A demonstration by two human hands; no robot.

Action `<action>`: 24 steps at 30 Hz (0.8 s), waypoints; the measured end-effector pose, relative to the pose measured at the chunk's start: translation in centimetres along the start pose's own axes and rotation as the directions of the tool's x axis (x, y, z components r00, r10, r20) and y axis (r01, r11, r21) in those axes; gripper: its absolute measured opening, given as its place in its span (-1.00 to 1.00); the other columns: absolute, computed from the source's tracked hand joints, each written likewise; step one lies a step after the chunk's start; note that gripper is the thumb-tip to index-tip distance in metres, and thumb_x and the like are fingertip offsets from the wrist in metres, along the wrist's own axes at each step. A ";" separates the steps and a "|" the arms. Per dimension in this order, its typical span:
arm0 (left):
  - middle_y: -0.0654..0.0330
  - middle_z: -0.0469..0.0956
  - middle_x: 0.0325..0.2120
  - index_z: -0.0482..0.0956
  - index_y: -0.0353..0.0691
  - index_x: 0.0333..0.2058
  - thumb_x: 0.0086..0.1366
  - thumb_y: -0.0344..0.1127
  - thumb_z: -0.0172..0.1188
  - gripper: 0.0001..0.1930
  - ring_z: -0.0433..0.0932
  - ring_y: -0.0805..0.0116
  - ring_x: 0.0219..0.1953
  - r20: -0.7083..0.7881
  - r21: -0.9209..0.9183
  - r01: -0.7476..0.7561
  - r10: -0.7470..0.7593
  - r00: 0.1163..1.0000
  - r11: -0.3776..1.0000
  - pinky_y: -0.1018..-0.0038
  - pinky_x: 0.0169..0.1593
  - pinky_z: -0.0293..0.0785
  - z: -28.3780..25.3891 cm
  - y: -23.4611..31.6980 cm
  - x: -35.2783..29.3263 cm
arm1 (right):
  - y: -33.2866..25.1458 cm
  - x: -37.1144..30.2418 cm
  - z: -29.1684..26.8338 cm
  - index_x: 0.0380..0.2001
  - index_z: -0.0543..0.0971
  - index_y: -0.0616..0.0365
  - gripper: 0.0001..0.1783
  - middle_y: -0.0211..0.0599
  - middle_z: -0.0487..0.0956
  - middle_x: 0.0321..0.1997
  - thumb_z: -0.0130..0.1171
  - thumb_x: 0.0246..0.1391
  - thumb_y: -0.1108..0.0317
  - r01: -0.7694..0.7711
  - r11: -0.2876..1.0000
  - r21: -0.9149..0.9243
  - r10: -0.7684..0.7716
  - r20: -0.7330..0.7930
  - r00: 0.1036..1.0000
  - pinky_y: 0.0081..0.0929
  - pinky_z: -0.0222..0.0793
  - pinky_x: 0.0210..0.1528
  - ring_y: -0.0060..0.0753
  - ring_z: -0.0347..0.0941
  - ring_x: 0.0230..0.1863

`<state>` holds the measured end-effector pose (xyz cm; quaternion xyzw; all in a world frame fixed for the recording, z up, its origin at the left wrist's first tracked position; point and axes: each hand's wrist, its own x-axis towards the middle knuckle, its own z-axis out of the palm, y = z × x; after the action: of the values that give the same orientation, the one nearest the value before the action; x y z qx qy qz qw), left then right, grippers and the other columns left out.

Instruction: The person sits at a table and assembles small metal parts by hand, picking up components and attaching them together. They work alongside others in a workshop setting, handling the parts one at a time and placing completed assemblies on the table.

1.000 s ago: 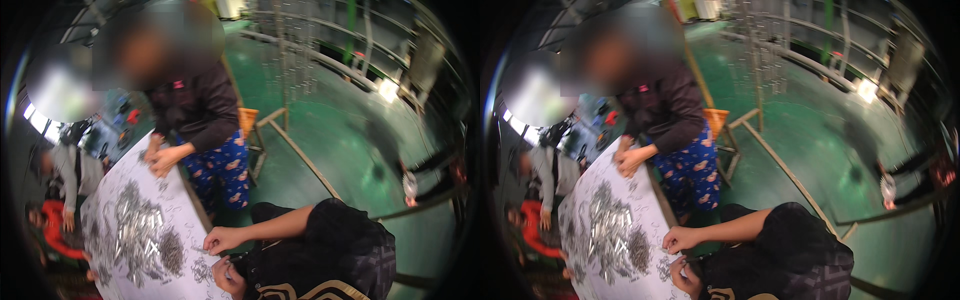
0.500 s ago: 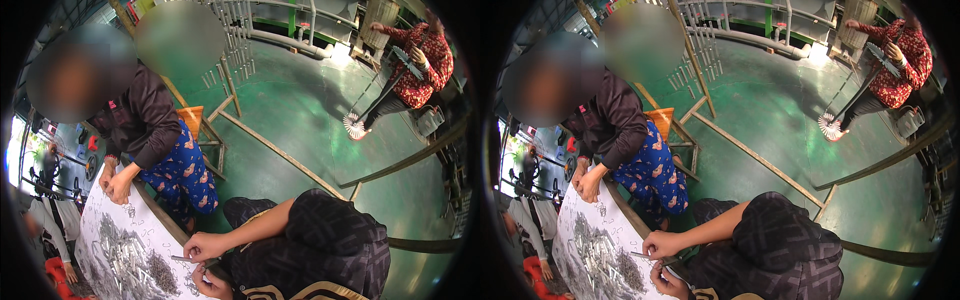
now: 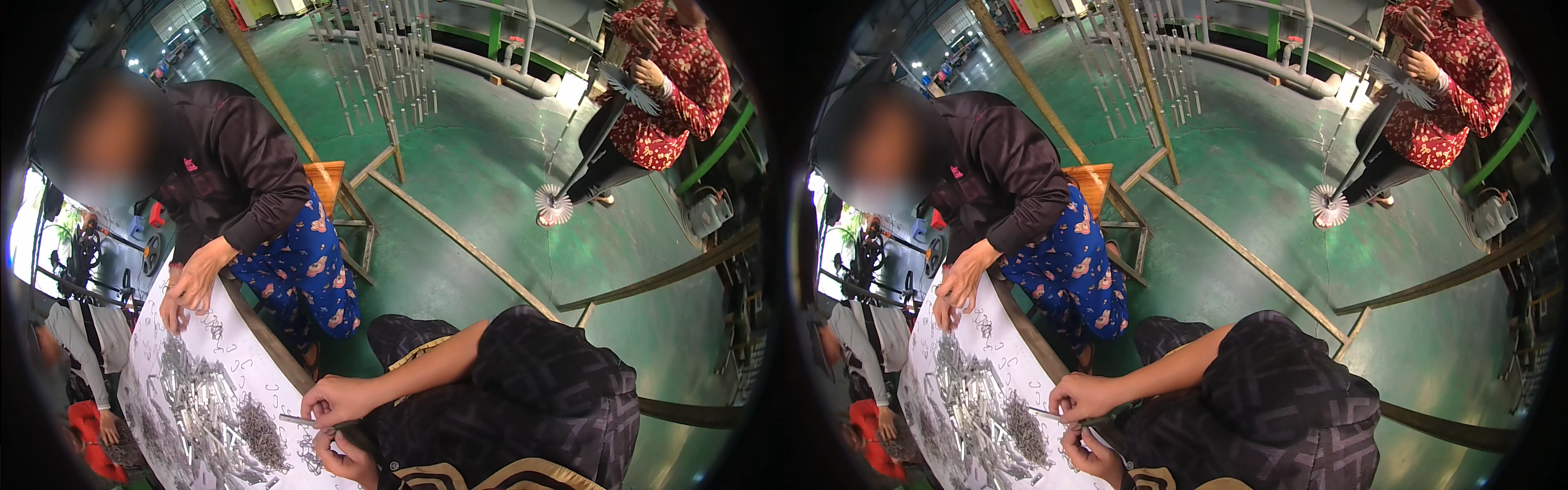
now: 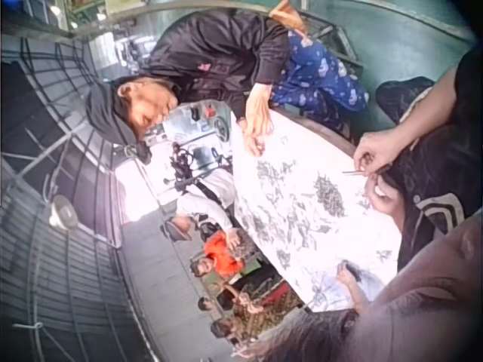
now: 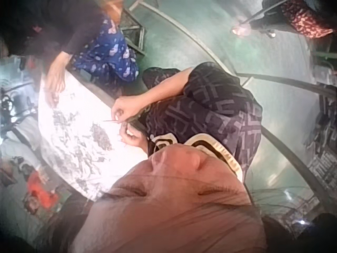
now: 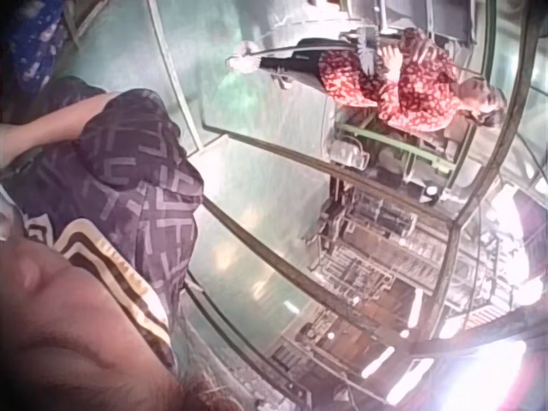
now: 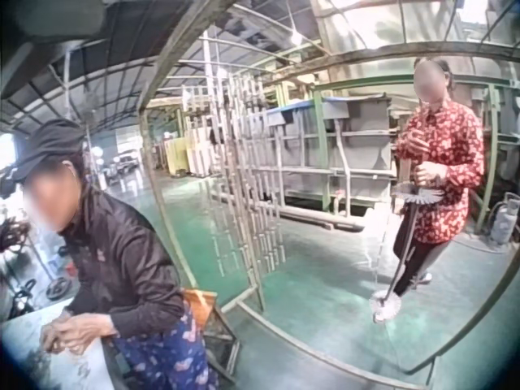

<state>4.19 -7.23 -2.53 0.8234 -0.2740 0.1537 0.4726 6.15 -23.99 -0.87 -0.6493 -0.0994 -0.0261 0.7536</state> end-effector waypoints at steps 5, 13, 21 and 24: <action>0.02 0.52 -0.39 0.46 -0.43 -0.31 0.28 -0.44 0.04 -0.87 0.51 0.15 -0.36 0.017 0.021 0.028 -0.029 0.999 0.999 0.36 -0.18 0.42 0.0 0.1 -0.5 | 0.1 -0.1 0.2 -0.36 0.57 0.32 -0.77 -0.28 0.62 -0.57 0.25 -0.10 0.40 0.002 1.000 -0.026 -0.002 0.000 1.000 -0.59 0.40 -0.48 -0.54 0.54 -0.56; 0.09 0.44 -0.35 0.41 -0.43 -0.24 0.28 -0.46 0.04 -0.86 0.42 0.29 -0.26 0.070 -0.061 0.090 -0.086 0.994 0.994 0.44 -0.10 0.35 -0.3 -1.0 -1.2 | 1.3 -0.1 0.6 -0.33 0.56 0.30 -0.77 -0.38 0.56 -0.59 0.27 -0.05 0.38 0.002 1.000 0.006 -0.002 0.010 1.000 -0.64 0.31 -0.53 -0.67 0.44 -0.58; 0.08 0.44 -0.40 0.40 -0.42 -0.28 0.28 -0.44 0.04 -0.87 0.42 0.27 -0.33 0.082 -0.050 0.076 -0.072 0.994 0.996 0.43 -0.16 0.36 -0.4 -1.2 -1.2 | 1.7 -0.1 0.9 -0.32 0.56 0.29 -0.79 -0.41 0.55 -0.59 0.25 -0.02 0.39 -0.062 0.997 0.044 0.061 0.026 0.998 -0.66 0.31 -0.53 -0.71 0.43 -0.57; 0.09 0.45 -0.41 0.41 -0.42 -0.29 0.28 -0.44 0.05 -0.87 0.43 0.27 -0.34 0.054 -0.041 0.075 -0.073 0.996 0.996 0.43 -0.18 0.36 -0.3 -1.5 -1.6 | 1.1 -0.4 1.3 -0.35 0.56 0.29 -0.79 -0.37 0.57 -0.59 0.26 -0.07 0.39 -0.040 0.998 0.046 0.040 0.012 0.999 -0.62 0.34 -0.52 -0.65 0.46 -0.57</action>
<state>3.83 -5.91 -4.20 0.8262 -0.2590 0.1085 0.4883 5.75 -22.62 -1.84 -0.6338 -0.0911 -0.0053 0.7681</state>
